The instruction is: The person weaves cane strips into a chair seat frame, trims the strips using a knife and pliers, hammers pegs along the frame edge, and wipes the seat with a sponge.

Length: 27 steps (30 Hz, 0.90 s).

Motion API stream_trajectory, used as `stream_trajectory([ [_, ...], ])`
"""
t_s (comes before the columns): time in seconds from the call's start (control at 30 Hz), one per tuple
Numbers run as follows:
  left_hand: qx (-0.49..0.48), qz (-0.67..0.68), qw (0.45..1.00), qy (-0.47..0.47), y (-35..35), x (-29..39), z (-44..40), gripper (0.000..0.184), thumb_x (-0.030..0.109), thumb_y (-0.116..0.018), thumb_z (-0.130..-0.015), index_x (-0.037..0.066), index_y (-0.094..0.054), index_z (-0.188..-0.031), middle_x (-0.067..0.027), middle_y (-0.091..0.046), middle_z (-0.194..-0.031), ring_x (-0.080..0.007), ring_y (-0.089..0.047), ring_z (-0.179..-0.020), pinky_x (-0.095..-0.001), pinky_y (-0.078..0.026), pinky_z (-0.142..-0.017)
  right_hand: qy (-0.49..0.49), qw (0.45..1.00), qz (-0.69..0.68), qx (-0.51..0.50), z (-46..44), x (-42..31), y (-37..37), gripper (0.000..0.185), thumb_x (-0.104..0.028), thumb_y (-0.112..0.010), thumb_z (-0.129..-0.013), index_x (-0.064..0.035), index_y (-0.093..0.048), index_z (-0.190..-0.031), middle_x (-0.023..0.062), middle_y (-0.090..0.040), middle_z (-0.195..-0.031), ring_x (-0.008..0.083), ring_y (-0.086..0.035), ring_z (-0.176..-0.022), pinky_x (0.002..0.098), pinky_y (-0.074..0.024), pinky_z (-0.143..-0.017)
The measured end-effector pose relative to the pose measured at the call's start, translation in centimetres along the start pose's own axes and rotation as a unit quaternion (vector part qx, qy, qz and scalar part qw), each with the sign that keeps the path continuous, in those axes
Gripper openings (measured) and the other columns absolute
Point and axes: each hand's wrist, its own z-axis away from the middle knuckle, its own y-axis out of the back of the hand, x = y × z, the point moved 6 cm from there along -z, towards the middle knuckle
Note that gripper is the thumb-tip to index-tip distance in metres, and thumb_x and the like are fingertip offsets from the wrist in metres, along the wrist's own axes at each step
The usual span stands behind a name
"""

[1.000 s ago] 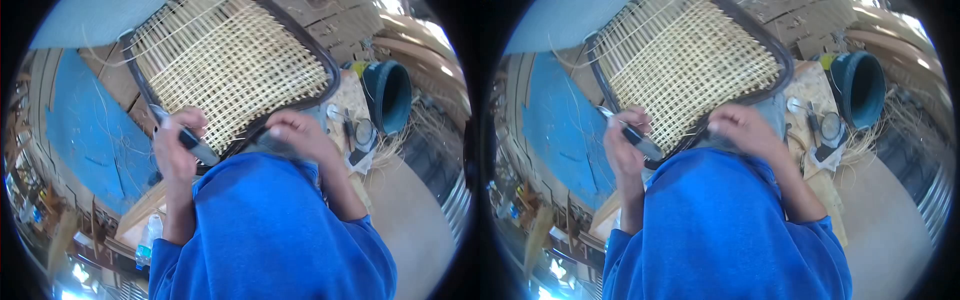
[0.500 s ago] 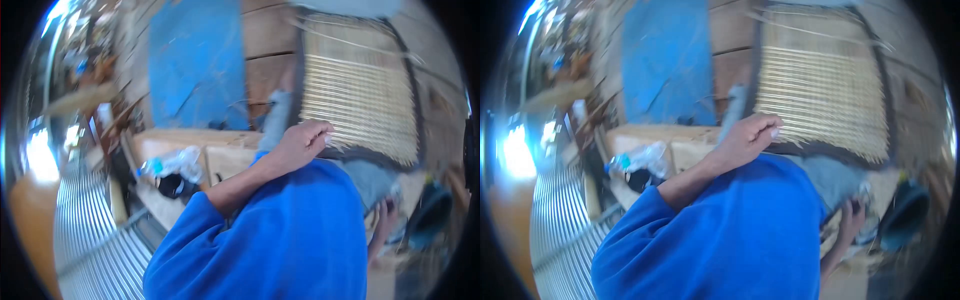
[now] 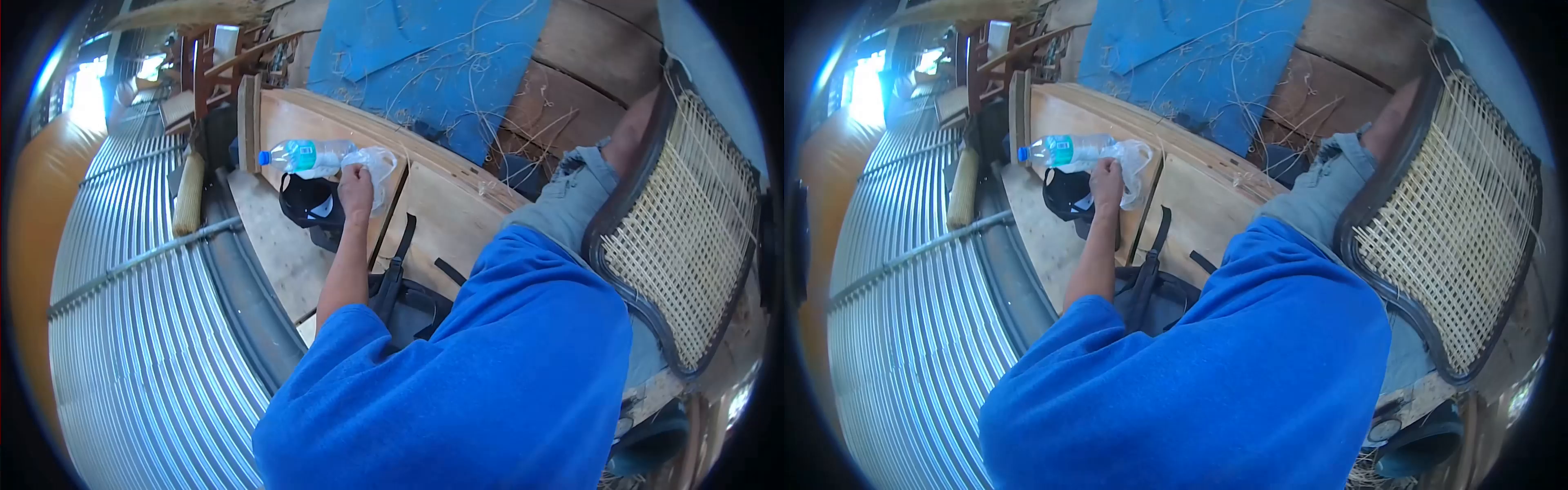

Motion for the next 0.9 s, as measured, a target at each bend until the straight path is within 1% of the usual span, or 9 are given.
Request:
stream_trajectory([
  [0.17, 0.096, 0.003, 0.995, 0.018, 1.3, -6.3, 0.3, 0.024, 0.019, -0.053, -0.083, 0.0, -0.062, -0.093, -0.0205, -0.065, -0.09, -0.0345, -0.063, -0.086, -0.0413, -0.048, -0.079, 0.001, 0.998, 0.044, 0.052, -1.9, 0.8, -3.0, 0.024, -0.016, -0.061, -0.086, 0.0036, -0.058, -0.099, 0.0072, -0.058, -0.086, 0.0143, -0.055, -0.079, 0.0275, -0.0454, -0.071],
  [0.3, -0.016, 0.059, 0.997, 0.047, 0.0, -3.6, 1.6, 0.028, 0.024, -0.055, -0.084, 0.001, -0.062, -0.099, -0.019, -0.065, -0.094, -0.035, -0.062, -0.09, -0.0422, -0.047, -0.081, 0.012, 0.996, 0.068, 0.061, -1.9, 1.0, -3.0, 0.023, -0.016, -0.06, -0.086, 0.0036, -0.058, -0.098, 0.007, -0.058, -0.085, 0.014, -0.054, -0.078, 0.0273, -0.045, -0.07],
  [0.33, -0.03, -0.055, 0.998, -0.021, -1.8, -4.5, 1.3, 0.029, 0.024, -0.055, -0.082, 0.002, -0.061, -0.1, -0.0184, -0.064, -0.094, -0.0345, -0.061, -0.092, -0.0447, -0.046, -0.082, 0.014, 0.996, 0.07, 0.062, -2.0, 0.9, -3.0, 0.023, -0.016, -0.06, -0.086, 0.0036, -0.058, -0.098, 0.0069, -0.058, -0.085, 0.014, -0.054, -0.077, 0.0273, -0.0449, -0.07],
  [0.43, 0.082, -0.212, 0.962, -0.152, -4.0, -4.3, 2.5, 0.032, 0.027, -0.051, -0.084, 0.001, -0.061, -0.101, -0.0191, -0.063, -0.096, -0.036, -0.062, -0.087, -0.0414, -0.048, -0.081, 0.018, 0.996, 0.072, 0.056, -1.7, 1.1, -2.9, 0.023, -0.016, -0.06, -0.086, 0.0035, -0.058, -0.097, 0.0067, -0.057, -0.084, 0.0138, -0.054, -0.077, 0.0272, -0.0445, -0.069],
  [0.47, 0.071, -0.219, 0.956, -0.181, -4.6, -5.1, 2.5, 0.029, 0.023, -0.05, -0.082, 0.003, -0.059, -0.102, -0.0178, -0.063, -0.1, -0.0352, -0.062, -0.086, -0.0433, -0.048, -0.078, 0.02, 0.996, 0.075, 0.052, -1.6, 1.2, -2.8, 0.023, -0.016, -0.06, -0.086, 0.0035, -0.058, -0.097, 0.0067, -0.057, -0.083, 0.0137, -0.054, -0.077, 0.0272, -0.0444, -0.069],
  [0.57, 0.041, -0.165, 0.978, -0.118, -3.3, -4.9, 3.1, 0.025, 0.019, -0.051, -0.082, 0.004, -0.06, -0.1, -0.0164, -0.065, -0.092, -0.0349, -0.062, -0.081, -0.0446, -0.047, -0.073, 0.019, 0.996, 0.073, 0.039, -0.9, 0.9, -2.7, 0.023, -0.016, -0.06, -0.086, 0.0035, -0.058, -0.097, 0.0065, -0.057, -0.083, 0.0136, -0.053, -0.076, 0.0271, -0.0441, -0.068],
  [0.77, 0.024, -0.217, 0.949, -0.228, -0.3, 1.8, 9.1, 0.008, 0.012, -0.055, -0.079, 0.006, -0.061, -0.08, -0.0161, -0.062, -0.068, -0.0364, -0.061, -0.066, -0.0466, -0.046, -0.065, 0.006, 0.998, 0.064, -0.012, -0.3, 1.2, -2.3, 0.022, -0.016, -0.059, -0.086, 0.0035, -0.057, -0.096, 0.0062, -0.056, -0.081, 0.0132, -0.053, -0.075, 0.0269, -0.0435, -0.067],
  [0.83, 0.012, -0.099, 0.957, -0.273, -0.6, 5.2, 11.7, 0.004, 0.013, -0.058, -0.077, 0.009, -0.056, -0.078, -0.0113, -0.061, -0.067, -0.0319, -0.059, -0.064, -0.0408, -0.041, -0.063, 0.003, 0.998, 0.057, -0.031, 0.0, 1.0, -1.9, 0.022, -0.016, -0.059, -0.086, 0.0035, -0.057, -0.095, 0.0061, -0.056, -0.08, 0.0131, -0.052, -0.074, 0.0268, -0.0433, -0.067],
  [0.9, -0.057, -0.098, 0.966, -0.233, -2.4, 6.6, 14.0, 0.005, 0.013, -0.059, -0.077, 0.009, -0.055, -0.077, -0.0113, -0.06, -0.065, -0.032, -0.059, -0.065, -0.0418, -0.041, -0.064, -0.003, 0.997, 0.047, -0.054, 0.3, 1.1, -1.1, 0.022, -0.016, -0.059, -0.087, 0.0035, -0.057, -0.095, 0.006, -0.055, -0.08, 0.013, -0.052, -0.074, 0.0268, -0.0431, -0.066],
])
